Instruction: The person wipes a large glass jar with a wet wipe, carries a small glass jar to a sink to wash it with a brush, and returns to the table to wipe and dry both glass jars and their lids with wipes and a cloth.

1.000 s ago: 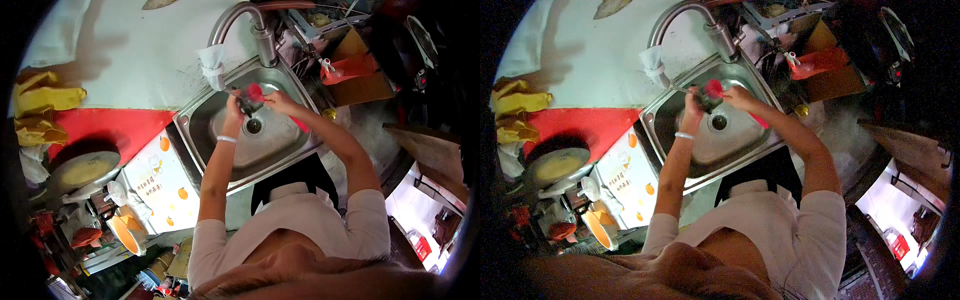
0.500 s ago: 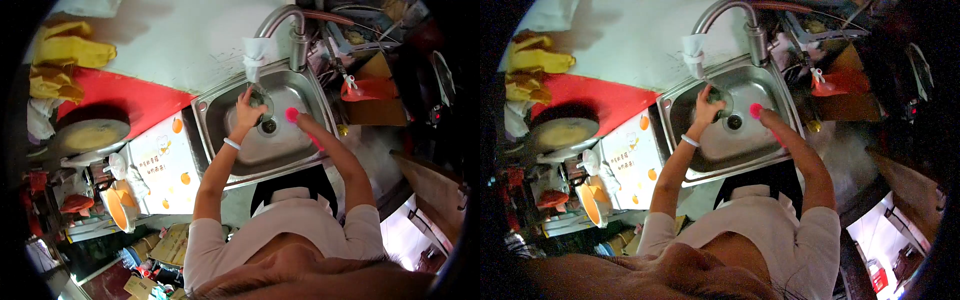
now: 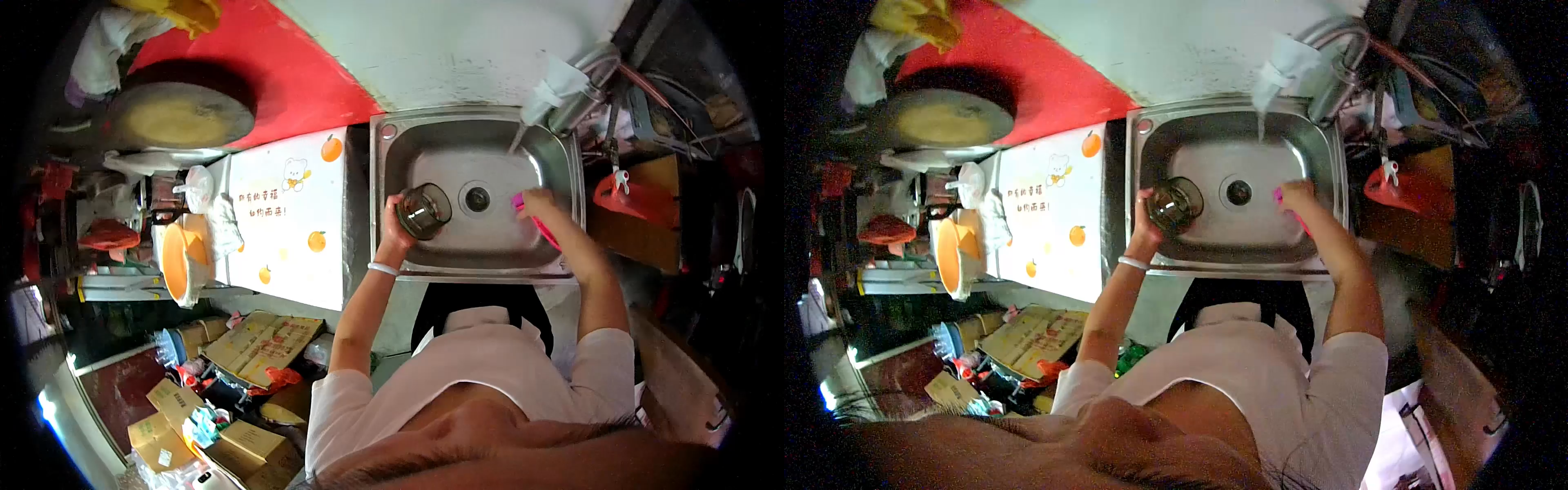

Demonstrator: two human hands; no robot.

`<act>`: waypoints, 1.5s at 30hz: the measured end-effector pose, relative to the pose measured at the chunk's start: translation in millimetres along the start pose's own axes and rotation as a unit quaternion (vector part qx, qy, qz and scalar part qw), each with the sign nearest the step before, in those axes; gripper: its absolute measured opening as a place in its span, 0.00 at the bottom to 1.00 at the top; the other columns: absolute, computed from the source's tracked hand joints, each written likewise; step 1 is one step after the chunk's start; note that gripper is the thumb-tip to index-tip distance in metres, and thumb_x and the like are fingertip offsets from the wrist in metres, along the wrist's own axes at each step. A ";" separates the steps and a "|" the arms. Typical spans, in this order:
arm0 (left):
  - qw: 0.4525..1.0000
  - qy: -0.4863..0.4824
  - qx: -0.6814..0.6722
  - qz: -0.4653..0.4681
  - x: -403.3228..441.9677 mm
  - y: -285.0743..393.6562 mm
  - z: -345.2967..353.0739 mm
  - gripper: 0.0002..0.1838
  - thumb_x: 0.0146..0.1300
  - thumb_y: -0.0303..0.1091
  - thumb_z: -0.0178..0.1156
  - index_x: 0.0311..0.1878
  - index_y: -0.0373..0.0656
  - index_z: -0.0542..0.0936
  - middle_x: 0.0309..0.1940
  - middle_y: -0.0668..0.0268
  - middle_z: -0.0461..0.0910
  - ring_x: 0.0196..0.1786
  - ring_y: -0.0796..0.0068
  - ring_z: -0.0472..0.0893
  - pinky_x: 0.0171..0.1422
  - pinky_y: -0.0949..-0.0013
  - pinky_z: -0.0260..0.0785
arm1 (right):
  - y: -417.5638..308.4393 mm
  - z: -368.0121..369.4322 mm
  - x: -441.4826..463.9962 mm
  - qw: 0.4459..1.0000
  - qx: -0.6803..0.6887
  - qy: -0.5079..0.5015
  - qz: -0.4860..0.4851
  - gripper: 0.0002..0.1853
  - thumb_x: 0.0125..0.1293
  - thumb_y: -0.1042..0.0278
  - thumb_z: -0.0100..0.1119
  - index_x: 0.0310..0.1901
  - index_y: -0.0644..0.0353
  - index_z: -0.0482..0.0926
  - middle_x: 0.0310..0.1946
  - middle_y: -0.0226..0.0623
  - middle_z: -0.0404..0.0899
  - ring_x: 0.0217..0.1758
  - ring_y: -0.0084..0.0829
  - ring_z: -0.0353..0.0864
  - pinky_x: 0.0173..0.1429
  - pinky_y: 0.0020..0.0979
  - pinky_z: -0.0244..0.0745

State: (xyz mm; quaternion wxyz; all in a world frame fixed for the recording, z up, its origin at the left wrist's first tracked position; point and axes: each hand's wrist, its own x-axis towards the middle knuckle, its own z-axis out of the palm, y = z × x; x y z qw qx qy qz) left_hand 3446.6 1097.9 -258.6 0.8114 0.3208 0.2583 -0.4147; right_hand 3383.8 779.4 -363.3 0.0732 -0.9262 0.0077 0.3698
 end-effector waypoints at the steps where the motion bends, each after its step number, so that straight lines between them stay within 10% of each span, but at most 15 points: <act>1: 1.000 0.015 -0.001 -0.002 -1.0 -2.2 -4.8 0.30 0.45 0.53 0.46 0.51 0.45 0.69 0.47 0.56 0.70 0.48 0.50 0.71 0.46 0.38 0.63 | -9.5 8.1 -3.0 0.996 -0.016 0.071 0.042 0.26 0.31 0.55 0.70 0.36 0.59 0.78 0.36 0.47 0.77 0.42 0.40 0.77 0.47 0.37 0.71; 6: 0.996 -0.044 -0.073 -0.007 -25.8 -17.7 -16.1 0.31 0.44 0.53 0.48 0.52 0.46 0.68 0.50 0.56 0.69 0.53 0.49 0.67 0.49 0.35 0.59 | -17.3 49.4 5.3 0.975 0.120 0.142 0.122 0.16 0.47 0.66 0.57 0.40 0.57 0.74 0.42 0.46 0.74 0.49 0.41 0.72 0.51 0.40 0.67; 13: 0.993 -0.015 -0.112 -0.020 -36.4 -25.4 -23.0 0.34 0.44 0.54 0.49 0.55 0.46 0.66 0.53 0.55 0.66 0.54 0.48 0.66 0.53 0.36 0.57 | -10.2 60.0 31.3 0.959 0.163 0.159 0.171 0.21 0.44 0.61 0.61 0.42 0.60 0.72 0.41 0.46 0.74 0.46 0.44 0.73 0.51 0.42 0.67; 15: 0.991 -0.043 -0.124 -0.019 -44.8 -22.2 -16.6 0.35 0.44 0.55 0.49 0.55 0.46 0.66 0.53 0.54 0.66 0.55 0.48 0.66 0.54 0.36 0.56 | -23.4 30.1 48.6 0.884 0.266 0.324 0.205 0.22 0.43 0.61 0.63 0.41 0.62 0.71 0.38 0.42 0.75 0.39 0.40 0.76 0.45 0.39 0.70; 17: 0.986 -0.048 -0.159 -0.016 -52.5 -24.7 -12.7 0.36 0.44 0.56 0.48 0.56 0.46 0.65 0.54 0.53 0.65 0.56 0.47 0.64 0.54 0.35 0.55 | -21.7 -14.5 62.2 0.646 0.757 0.081 0.049 0.18 0.44 0.66 0.63 0.37 0.63 0.72 0.33 0.38 0.76 0.30 0.32 0.76 0.36 0.32 0.72; 20: 0.989 -0.015 -0.149 0.018 -50.0 -20.9 -8.4 0.33 0.43 0.54 0.49 0.53 0.46 0.67 0.54 0.55 0.66 0.55 0.47 0.65 0.52 0.37 0.58 | -44.1 -73.2 78.7 0.658 0.751 0.046 -0.032 0.14 0.45 0.69 0.63 0.34 0.63 0.72 0.26 0.33 0.74 0.25 0.23 0.73 0.27 0.25 0.69; 22: 0.989 -0.031 -0.143 0.028 -49.7 -21.2 -7.6 0.35 0.45 0.54 0.47 0.55 0.44 0.65 0.55 0.53 0.63 0.56 0.46 0.64 0.54 0.35 0.55 | -69.1 -108.2 56.6 0.567 0.808 0.096 -0.127 0.10 0.48 0.70 0.60 0.33 0.62 0.75 0.21 0.32 0.74 0.21 0.21 0.71 0.23 0.23 0.64; 27: 0.988 -0.020 -0.151 0.031 -55.5 -25.1 -7.5 0.35 0.42 0.53 0.49 0.55 0.42 0.65 0.56 0.53 0.63 0.55 0.46 0.65 0.53 0.35 0.56 | -55.4 -111.3 31.4 0.700 0.704 0.077 -0.092 0.10 0.48 0.76 0.58 0.35 0.62 0.74 0.26 0.33 0.75 0.25 0.22 0.72 0.26 0.25 0.68; 29: 0.985 -0.049 -0.165 0.031 -55.9 -26.0 -10.3 0.36 0.42 0.52 0.49 0.55 0.41 0.64 0.56 0.52 0.62 0.55 0.44 0.65 0.54 0.34 0.55 | -55.0 -101.7 20.2 0.555 0.823 0.043 -0.114 0.12 0.49 0.75 0.57 0.37 0.62 0.73 0.31 0.34 0.74 0.28 0.20 0.72 0.27 0.26 0.67; 33: 0.978 -0.120 -0.167 0.034 -63.0 -25.7 -1.3 0.35 0.43 0.49 0.49 0.55 0.38 0.64 0.57 0.51 0.62 0.56 0.43 0.64 0.56 0.32 0.50 | -37.4 -81.9 48.8 0.488 0.862 -0.004 -0.134 0.09 0.55 0.64 0.57 0.34 0.59 0.72 0.29 0.33 0.70 0.27 0.24 0.69 0.33 0.29 0.72; 37: 0.957 -0.146 -0.248 0.028 -52.2 -35.1 -23.3 0.29 0.48 0.44 0.47 0.54 0.38 0.67 0.55 0.51 0.64 0.58 0.44 0.62 0.59 0.36 0.49 | -47.2 -98.7 35.4 0.607 0.791 0.072 -0.024 0.11 0.57 0.59 0.55 0.33 0.59 0.72 0.28 0.30 0.69 0.25 0.24 0.66 0.30 0.29 0.71; 40: 0.968 -0.084 -0.234 0.028 -50.1 -35.1 -25.2 0.26 0.54 0.44 0.45 0.53 0.38 0.68 0.55 0.52 0.64 0.57 0.44 0.62 0.60 0.39 0.50 | -72.4 -122.2 7.2 0.491 0.859 0.127 -0.066 0.09 0.58 0.64 0.54 0.34 0.60 0.72 0.24 0.28 0.68 0.23 0.18 0.66 0.24 0.20 0.63; 43: 0.973 -0.126 -0.194 0.019 -41.8 -34.9 -29.4 0.25 0.58 0.45 0.43 0.53 0.39 0.68 0.55 0.53 0.65 0.58 0.44 0.62 0.61 0.42 0.51 | -47.3 -117.2 26.3 0.505 0.836 0.103 -0.188 0.09 0.58 0.65 0.53 0.35 0.62 0.72 0.25 0.30 0.68 0.23 0.18 0.66 0.22 0.19 0.61; 45: 0.981 -0.111 -0.158 0.030 -42.4 -34.9 -22.4 0.28 0.60 0.51 0.42 0.56 0.39 0.65 0.56 0.52 0.63 0.58 0.44 0.61 0.61 0.43 0.51 | -45.2 -121.0 27.3 0.484 0.857 0.148 -0.100 0.10 0.59 0.61 0.53 0.32 0.60 0.73 0.19 0.27 0.66 0.16 0.15 0.62 0.15 0.19 0.53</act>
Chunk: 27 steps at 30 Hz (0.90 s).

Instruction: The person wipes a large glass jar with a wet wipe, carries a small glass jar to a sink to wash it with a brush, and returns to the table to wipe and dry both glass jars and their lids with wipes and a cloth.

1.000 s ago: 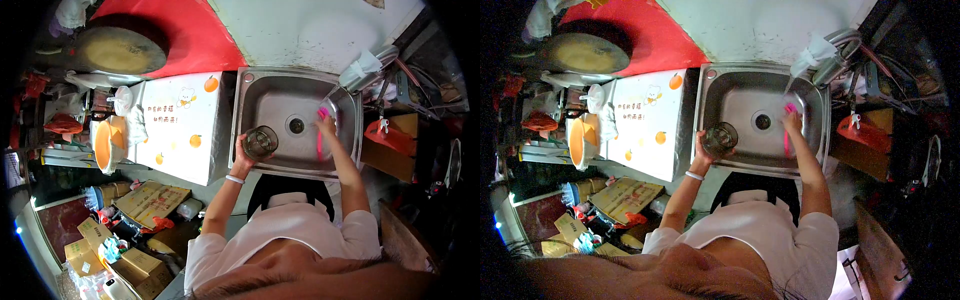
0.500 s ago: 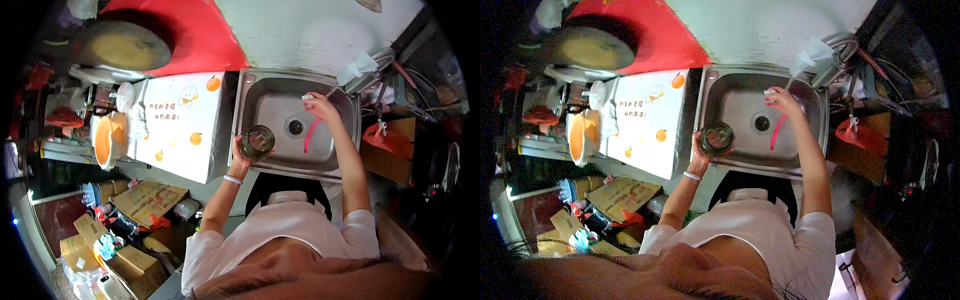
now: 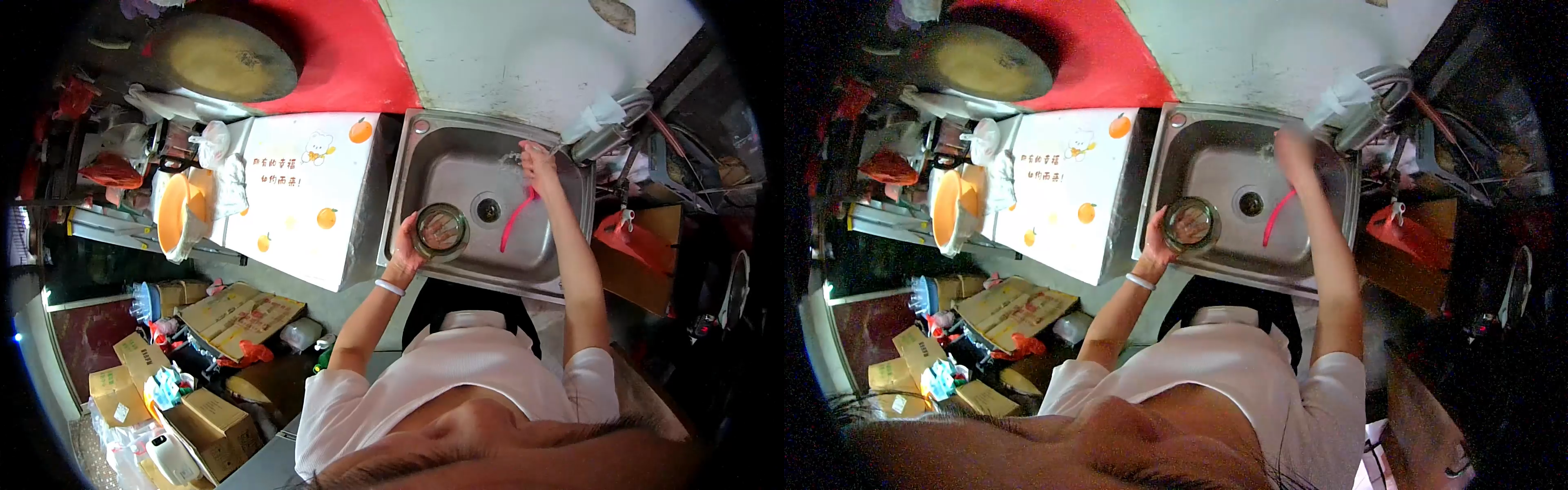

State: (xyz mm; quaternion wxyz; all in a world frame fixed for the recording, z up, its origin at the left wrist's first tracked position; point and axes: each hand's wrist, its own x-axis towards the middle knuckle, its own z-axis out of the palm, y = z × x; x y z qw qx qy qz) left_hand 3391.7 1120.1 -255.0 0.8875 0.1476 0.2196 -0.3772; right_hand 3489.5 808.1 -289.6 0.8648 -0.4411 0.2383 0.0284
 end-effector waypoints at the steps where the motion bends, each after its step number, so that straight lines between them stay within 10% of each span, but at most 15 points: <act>1: 1.000 -0.006 -0.015 0.002 0.5 -1.3 0.1 0.31 0.58 0.54 0.44 0.57 0.39 0.63 0.57 0.52 0.62 0.59 0.44 0.60 0.61 0.43 0.51 | -4.1 6.4 -7.7 0.997 -0.055 0.052 0.010 0.12 0.59 0.58 0.52 0.29 0.58 0.73 0.15 0.25 0.64 0.12 0.15 0.58 0.13 0.19 0.48; 8: 0.997 -0.061 0.041 0.027 -6.7 -13.9 -20.3 0.37 0.52 0.54 0.55 0.60 0.40 0.59 0.60 0.51 0.57 0.61 0.46 0.58 0.63 0.44 0.50 | 13.2 27.4 -15.3 0.979 -0.134 0.136 -0.072 0.17 0.58 0.53 0.51 0.17 0.50 0.64 0.08 0.21 0.59 0.08 0.17 0.54 0.12 0.21 0.45; 14: 0.997 -0.039 0.067 0.023 -0.5 -19.7 -13.7 0.34 0.53 0.47 0.56 0.59 0.37 0.60 0.58 0.50 0.59 0.61 0.48 0.59 0.64 0.48 0.50 | 2.6 23.0 -21.9 0.988 -0.153 -0.009 -0.022 0.19 0.54 0.74 0.54 0.49 0.63 0.68 0.32 0.32 0.72 0.34 0.21 0.73 0.34 0.21 0.71; 23: 0.977 -0.036 0.210 0.010 0.3 -20.1 10.7 0.32 0.50 0.43 0.58 0.57 0.38 0.62 0.53 0.51 0.66 0.54 0.52 0.68 0.57 0.49 0.61 | -12.8 3.7 -30.2 0.975 -0.216 0.042 -0.041 0.16 0.56 0.53 0.55 0.22 0.56 0.73 0.18 0.28 0.72 0.18 0.19 0.68 0.19 0.21 0.58; 27: 0.970 0.019 0.241 0.000 8.3 -17.3 12.7 0.31 0.49 0.42 0.58 0.55 0.37 0.63 0.50 0.52 0.69 0.52 0.54 0.71 0.56 0.50 0.63 | -16.8 2.4 -34.2 0.968 -0.241 -0.048 0.048 0.14 0.57 0.57 0.55 0.32 0.61 0.78 0.25 0.29 0.77 0.27 0.20 0.73 0.31 0.20 0.66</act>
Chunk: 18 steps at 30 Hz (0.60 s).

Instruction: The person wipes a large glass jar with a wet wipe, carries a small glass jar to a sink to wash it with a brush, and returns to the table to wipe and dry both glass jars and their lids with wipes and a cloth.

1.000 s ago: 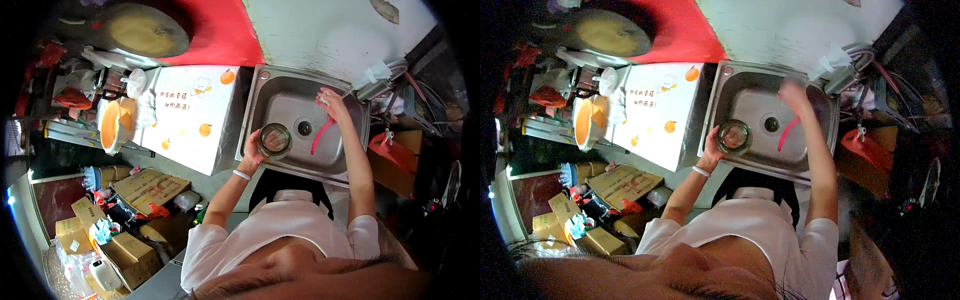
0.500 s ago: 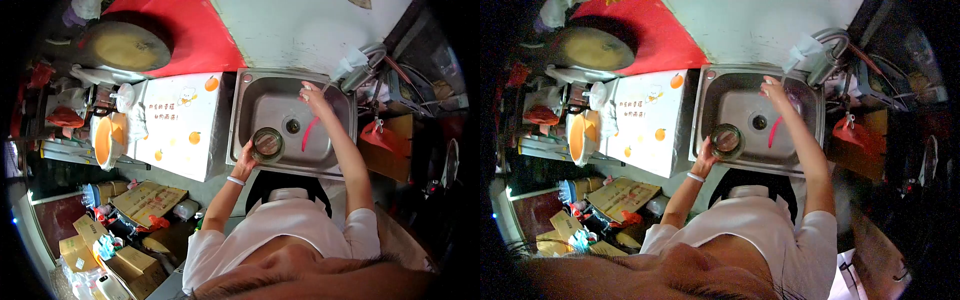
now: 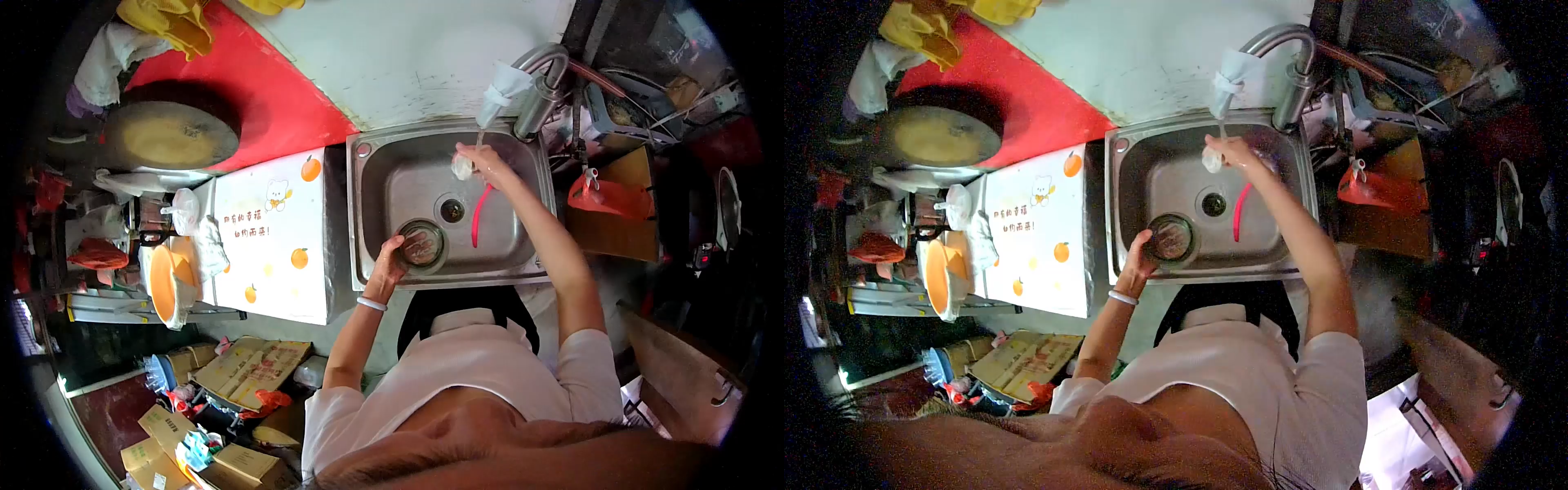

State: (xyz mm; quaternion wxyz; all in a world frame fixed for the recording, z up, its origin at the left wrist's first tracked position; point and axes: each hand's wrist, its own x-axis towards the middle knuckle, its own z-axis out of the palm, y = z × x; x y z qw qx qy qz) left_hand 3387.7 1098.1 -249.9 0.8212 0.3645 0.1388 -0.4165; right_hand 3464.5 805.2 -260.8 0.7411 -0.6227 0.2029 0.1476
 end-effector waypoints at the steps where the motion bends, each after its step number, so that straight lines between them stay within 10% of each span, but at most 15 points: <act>1: 1.000 0.004 0.004 -0.009 0.9 2.1 3.2 0.31 0.49 0.42 0.58 0.55 0.36 0.64 0.49 0.52 0.69 0.51 0.55 0.71 0.56 0.51 0.63 | 1.1 0.3 -1.9 1.000 0.003 0.003 -0.001 0.14 0.57 0.57 0.55 0.32 0.61 0.78 0.25 0.29 0.77 0.27 0.20 0.73 0.31 0.20 0.66; 3: 1.000 0.004 0.010 -0.021 5.8 7.7 9.9 0.31 0.48 0.42 0.58 0.54 0.35 0.64 0.49 0.52 0.70 0.51 0.55 0.71 0.56 0.51 0.63 | 2.8 1.6 -4.9 0.992 0.000 0.013 -0.125 0.14 0.56 0.63 0.56 0.37 0.66 0.77 0.31 0.33 0.78 0.32 0.22 0.75 0.36 0.20 0.68; 10: 0.999 -0.025 -0.009 0.031 27.2 32.2 46.8 0.31 0.44 0.45 0.57 0.50 0.32 0.69 0.47 0.53 0.72 0.49 0.57 0.72 0.56 0.57 0.64 | 5.5 -9.0 2.2 0.980 0.157 -0.092 -0.074 0.15 0.52 0.72 0.57 0.43 0.64 0.75 0.31 0.33 0.78 0.34 0.24 0.77 0.39 0.26 0.73; 18: 0.999 -0.002 -0.012 0.036 55.6 47.1 65.3 0.31 0.44 0.50 0.56 0.46 0.35 0.71 0.44 0.56 0.74 0.45 0.59 0.74 0.52 0.59 0.67 | 9.2 1.7 5.0 0.983 0.021 0.176 -0.045 0.07 0.55 0.70 0.51 0.31 0.61 0.78 0.18 0.31 0.73 0.15 0.19 0.68 0.17 0.24 0.62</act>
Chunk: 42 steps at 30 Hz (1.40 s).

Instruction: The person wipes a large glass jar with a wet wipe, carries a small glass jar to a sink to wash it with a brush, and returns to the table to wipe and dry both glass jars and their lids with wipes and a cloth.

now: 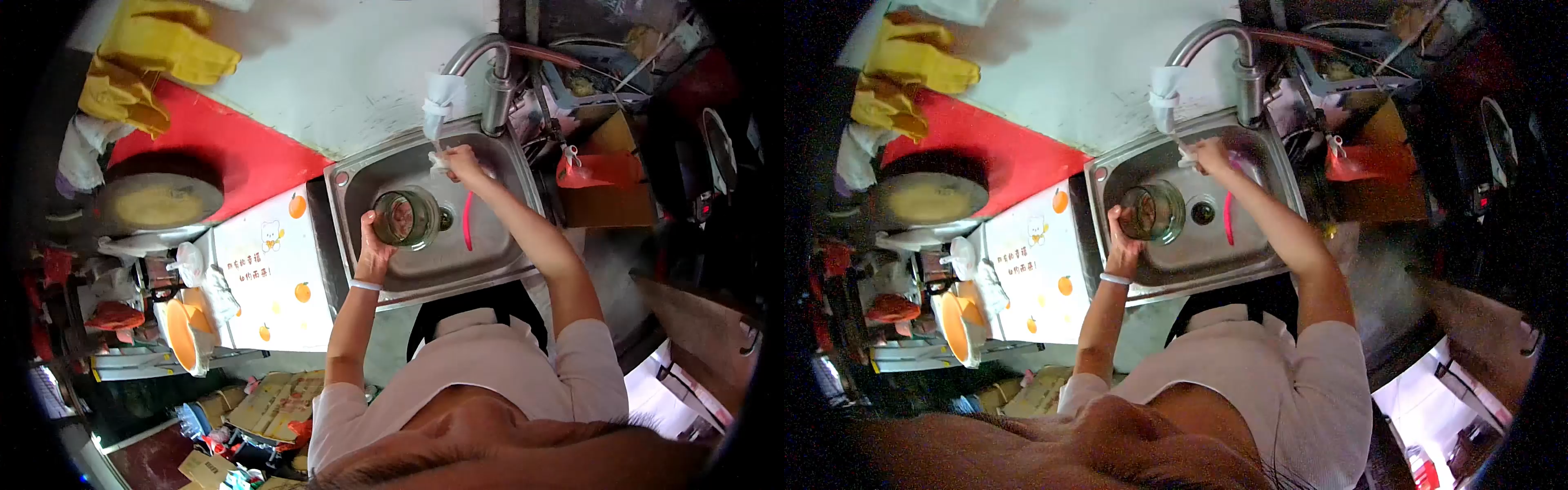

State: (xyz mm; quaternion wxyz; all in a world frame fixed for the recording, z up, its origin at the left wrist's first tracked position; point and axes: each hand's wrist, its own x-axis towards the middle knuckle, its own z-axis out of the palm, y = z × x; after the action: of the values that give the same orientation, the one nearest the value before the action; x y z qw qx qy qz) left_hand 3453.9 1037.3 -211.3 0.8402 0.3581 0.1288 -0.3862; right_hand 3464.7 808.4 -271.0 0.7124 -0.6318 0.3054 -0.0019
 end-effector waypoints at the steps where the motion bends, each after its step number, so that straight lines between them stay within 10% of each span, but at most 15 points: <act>1: 1.000 -0.003 0.005 -0.005 4.8 -0.8 -1.2 0.31 0.44 0.50 0.56 0.46 0.35 0.71 0.44 0.56 0.74 0.45 0.59 0.74 0.52 0.59 0.67 | -2.7 0.5 -0.6 0.994 -0.090 0.038 -0.040 0.08 0.55 0.67 0.52 0.28 0.60 0.78 0.14 0.29 0.71 0.12 0.18 0.65 0.13 0.24 0.57; 9: 0.999 -0.036 0.008 -0.032 22.3 -0.4 -13.2 0.30 0.44 0.49 0.55 0.48 0.38 0.71 0.44 0.57 0.74 0.45 0.58 0.74 0.52 0.57 0.66 | -13.6 -11.1 -15.6 0.950 0.180 -0.252 0.041 0.17 0.54 0.54 0.59 0.34 0.60 0.74 0.20 0.28 0.73 0.20 0.20 0.72 0.21 0.23 0.68; 15: 1.000 0.016 -0.001 0.000 35.8 -0.7 -34.9 0.33 0.42 0.52 0.56 0.49 0.39 0.70 0.46 0.57 0.73 0.46 0.57 0.73 0.51 0.56 0.67 | -17.3 -13.1 -3.0 0.984 -0.090 -0.144 0.058 0.18 0.53 0.56 0.60 0.37 0.64 0.73 0.25 0.34 0.76 0.25 0.25 0.76 0.25 0.27 0.75; 25: 0.998 -0.031 -0.055 -0.008 49.6 1.1 -11.4 0.26 0.42 0.45 0.57 0.43 0.37 0.73 0.41 0.57 0.75 0.44 0.60 0.75 0.50 0.61 0.70 | -22.3 -2.8 -11.5 0.987 -0.058 -0.147 0.027 0.19 0.54 0.52 0.58 0.37 0.61 0.77 0.26 0.33 0.77 0.27 0.25 0.76 0.23 0.27 0.73; 28: 0.998 -0.036 -0.054 -0.013 50.9 1.4 0.5 0.26 0.43 0.46 0.56 0.44 0.38 0.73 0.42 0.58 0.75 0.45 0.59 0.74 0.50 0.57 0.69 | -19.9 -11.5 -9.7 0.984 -0.083 -0.153 -0.041 0.15 0.51 0.57 0.60 0.33 0.60 0.79 0.20 0.35 0.75 0.19 0.25 0.75 0.18 0.28 0.71; 37: 0.988 -0.138 -0.044 -0.054 72.2 -1.4 10.4 0.35 0.41 0.52 0.60 0.52 0.42 0.69 0.52 0.54 0.67 0.53 0.53 0.68 0.54 0.50 0.65 | 28.0 -66.1 0.4 0.939 -0.279 -0.034 -0.196 0.19 0.45 0.61 0.64 0.38 0.62 0.77 0.30 0.35 0.78 0.35 0.30 0.76 0.39 0.32 0.69; 39: 0.985 -0.155 -0.051 -0.051 78.2 -2.5 18.3 0.35 0.42 0.52 0.60 0.52 0.42 0.68 0.53 0.53 0.67 0.54 0.52 0.68 0.54 0.49 0.65 | 28.1 -69.6 -3.5 0.859 -0.345 -0.025 -0.376 0.18 0.46 0.61 0.63 0.39 0.60 0.77 0.31 0.37 0.78 0.36 0.32 0.77 0.41 0.33 0.69; 42: 0.986 -0.150 -0.058 -0.039 78.8 -7.6 29.9 0.33 0.41 0.49 0.61 0.50 0.41 0.69 0.49 0.55 0.69 0.51 0.54 0.69 0.53 0.52 0.66 | 36.7 -34.7 12.9 0.915 -0.148 -0.006 -0.375 0.18 0.46 0.60 0.63 0.39 0.60 0.77 0.32 0.38 0.78 0.37 0.31 0.76 0.42 0.32 0.69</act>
State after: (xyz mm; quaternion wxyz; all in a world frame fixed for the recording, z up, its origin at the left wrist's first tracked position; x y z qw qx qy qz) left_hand 3499.2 969.1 -232.7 0.8536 0.2412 0.0375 -0.4602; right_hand 3445.9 779.5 -310.2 0.5599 -0.7980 0.0384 -0.2196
